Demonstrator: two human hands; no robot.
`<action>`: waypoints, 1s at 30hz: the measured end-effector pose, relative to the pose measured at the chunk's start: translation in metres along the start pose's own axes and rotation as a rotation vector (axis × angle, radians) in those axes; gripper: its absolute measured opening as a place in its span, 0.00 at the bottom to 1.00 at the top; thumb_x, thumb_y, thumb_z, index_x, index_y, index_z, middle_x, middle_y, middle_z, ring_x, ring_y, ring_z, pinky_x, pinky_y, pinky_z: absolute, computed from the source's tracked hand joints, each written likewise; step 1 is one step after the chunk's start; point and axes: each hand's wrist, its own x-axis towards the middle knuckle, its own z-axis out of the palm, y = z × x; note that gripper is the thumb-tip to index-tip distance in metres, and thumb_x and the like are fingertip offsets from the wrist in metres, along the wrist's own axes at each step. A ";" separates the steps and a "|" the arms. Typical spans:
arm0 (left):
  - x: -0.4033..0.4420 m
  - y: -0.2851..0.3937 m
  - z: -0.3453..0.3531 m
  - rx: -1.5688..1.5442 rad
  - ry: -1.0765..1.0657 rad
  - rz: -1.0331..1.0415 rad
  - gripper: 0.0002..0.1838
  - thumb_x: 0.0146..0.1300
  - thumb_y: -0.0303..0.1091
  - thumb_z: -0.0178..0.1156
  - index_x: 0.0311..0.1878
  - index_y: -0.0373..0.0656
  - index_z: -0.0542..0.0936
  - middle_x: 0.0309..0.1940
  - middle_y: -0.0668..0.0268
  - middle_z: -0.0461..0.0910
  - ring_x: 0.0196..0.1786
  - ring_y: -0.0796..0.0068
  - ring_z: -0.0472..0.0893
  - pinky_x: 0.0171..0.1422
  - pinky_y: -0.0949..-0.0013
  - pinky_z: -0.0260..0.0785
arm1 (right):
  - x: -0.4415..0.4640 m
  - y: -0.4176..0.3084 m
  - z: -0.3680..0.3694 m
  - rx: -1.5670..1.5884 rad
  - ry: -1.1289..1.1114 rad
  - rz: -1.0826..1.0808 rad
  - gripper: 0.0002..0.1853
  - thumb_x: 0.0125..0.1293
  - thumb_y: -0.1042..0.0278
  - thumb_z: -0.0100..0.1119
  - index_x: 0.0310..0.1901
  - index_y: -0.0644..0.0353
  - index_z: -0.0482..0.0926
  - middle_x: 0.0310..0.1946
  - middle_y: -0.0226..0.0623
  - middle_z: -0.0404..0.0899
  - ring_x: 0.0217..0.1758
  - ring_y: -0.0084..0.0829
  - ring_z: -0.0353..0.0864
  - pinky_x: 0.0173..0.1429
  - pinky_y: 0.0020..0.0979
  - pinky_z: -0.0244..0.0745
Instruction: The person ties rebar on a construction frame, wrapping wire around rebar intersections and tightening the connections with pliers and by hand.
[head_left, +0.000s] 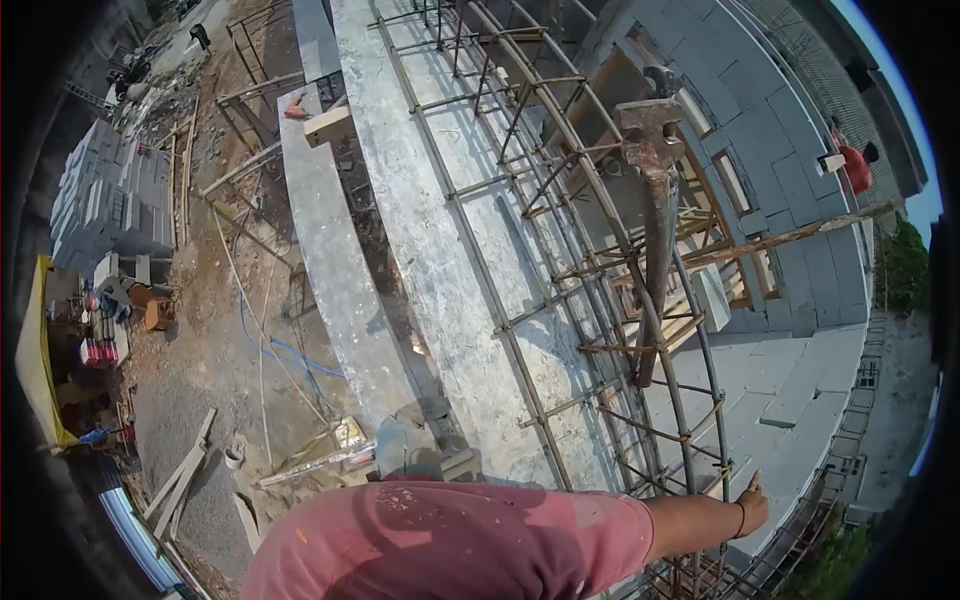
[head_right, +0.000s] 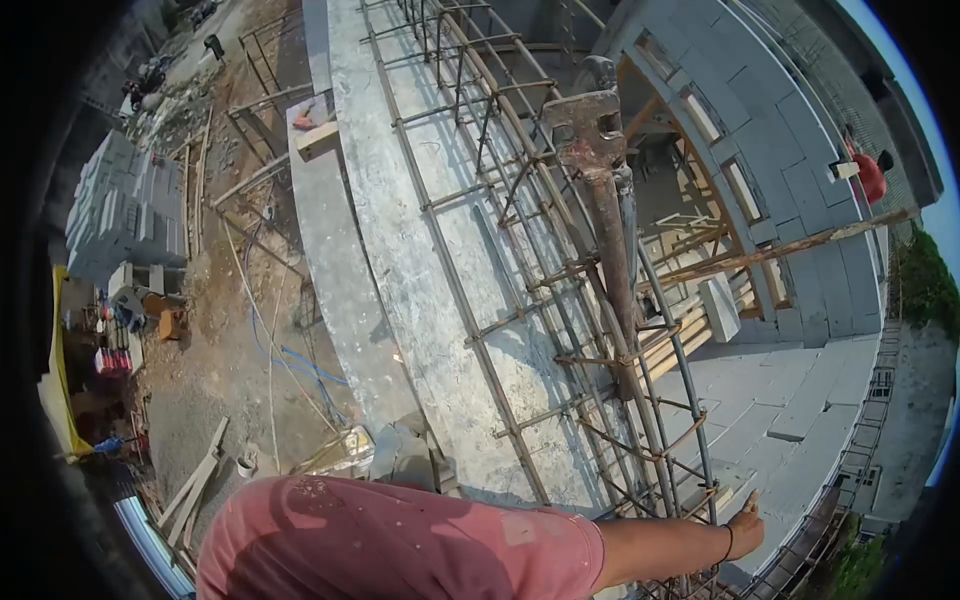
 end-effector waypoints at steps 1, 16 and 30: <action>0.002 -0.008 -0.005 0.016 0.009 -0.004 0.12 0.58 0.28 0.65 0.45 0.43 0.90 0.48 0.52 0.87 0.67 0.41 0.75 0.76 0.17 0.29 | 0.010 -0.009 -0.002 -0.005 0.010 -0.008 0.17 0.69 0.56 0.62 0.36 0.64 0.87 0.24 0.55 0.83 0.29 0.50 0.86 0.31 0.46 0.74; 0.004 -0.026 -0.033 0.091 0.055 0.017 0.11 0.54 0.28 0.67 0.41 0.41 0.90 0.45 0.50 0.87 0.61 0.41 0.79 0.77 0.20 0.36 | 0.056 -0.048 -0.020 -0.181 0.074 -0.101 0.11 0.67 0.63 0.60 0.37 0.63 0.83 0.29 0.55 0.85 0.33 0.48 0.88 0.33 0.44 0.78; -0.063 0.021 -0.043 -0.012 -0.045 0.037 0.10 0.52 0.30 0.69 0.38 0.40 0.89 0.45 0.47 0.86 0.57 0.40 0.82 0.78 0.25 0.45 | -0.090 0.064 0.001 -0.735 -0.066 -0.010 0.06 0.64 0.69 0.59 0.37 0.63 0.79 0.34 0.54 0.86 0.36 0.46 0.90 0.35 0.43 0.83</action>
